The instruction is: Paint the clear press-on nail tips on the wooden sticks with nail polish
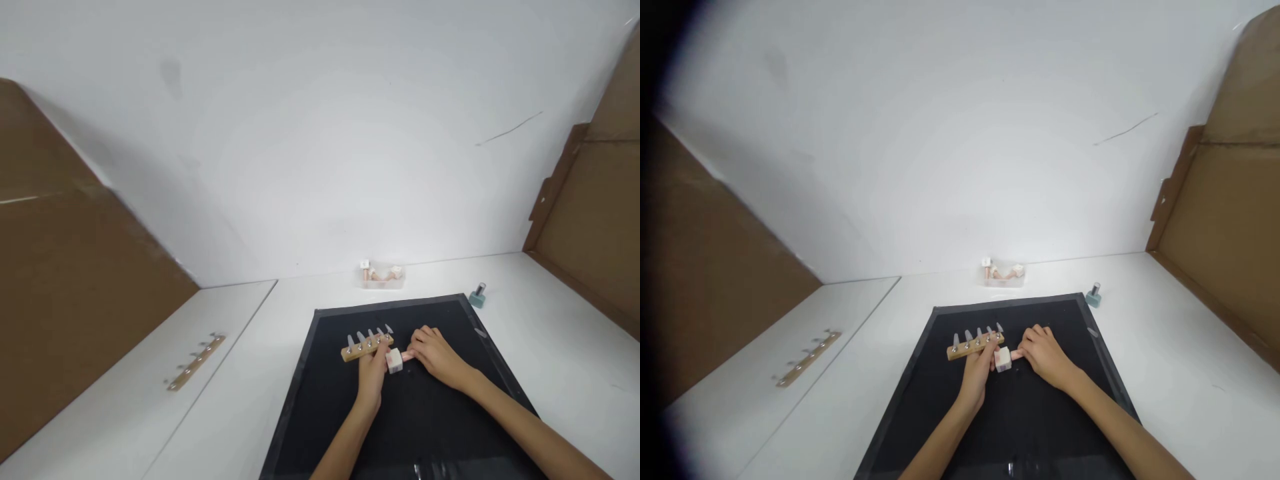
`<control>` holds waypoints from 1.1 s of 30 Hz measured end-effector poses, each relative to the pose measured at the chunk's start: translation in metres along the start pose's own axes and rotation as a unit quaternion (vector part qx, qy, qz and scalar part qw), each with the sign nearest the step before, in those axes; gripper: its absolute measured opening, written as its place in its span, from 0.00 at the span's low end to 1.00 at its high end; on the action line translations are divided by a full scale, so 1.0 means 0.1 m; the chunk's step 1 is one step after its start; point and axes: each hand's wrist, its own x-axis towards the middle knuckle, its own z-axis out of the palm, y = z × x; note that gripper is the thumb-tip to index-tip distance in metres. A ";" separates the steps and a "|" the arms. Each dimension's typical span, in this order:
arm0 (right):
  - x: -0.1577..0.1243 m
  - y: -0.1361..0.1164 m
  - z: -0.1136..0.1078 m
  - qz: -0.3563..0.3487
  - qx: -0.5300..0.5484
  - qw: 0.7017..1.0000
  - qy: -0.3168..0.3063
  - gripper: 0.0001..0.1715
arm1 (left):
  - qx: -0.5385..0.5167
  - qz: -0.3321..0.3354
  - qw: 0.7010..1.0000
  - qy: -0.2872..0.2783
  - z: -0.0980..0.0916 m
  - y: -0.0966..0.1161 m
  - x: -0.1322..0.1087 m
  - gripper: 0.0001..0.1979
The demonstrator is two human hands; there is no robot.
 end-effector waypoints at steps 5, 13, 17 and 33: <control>0.01 -0.05 -0.05 -0.008 0.017 1.000 -0.006 0.10 | -0.003 0.003 1.000 -0.006 -0.01 0.00 0.00 0.22; 0.01 -0.05 -0.11 -0.009 0.023 0.999 -0.029 0.09 | -0.005 0.006 1.000 -0.007 -0.02 -0.06 0.03 0.22; 0.05 -0.05 -0.15 -0.014 0.025 0.998 -0.053 0.12 | -0.012 0.008 1.000 -0.010 -0.02 -0.07 0.03 0.21; 1.04 0.47 -0.54 0.181 0.052 0.982 0.015 0.17 | -0.090 0.019 0.995 0.048 -0.09 0.03 0.15 0.17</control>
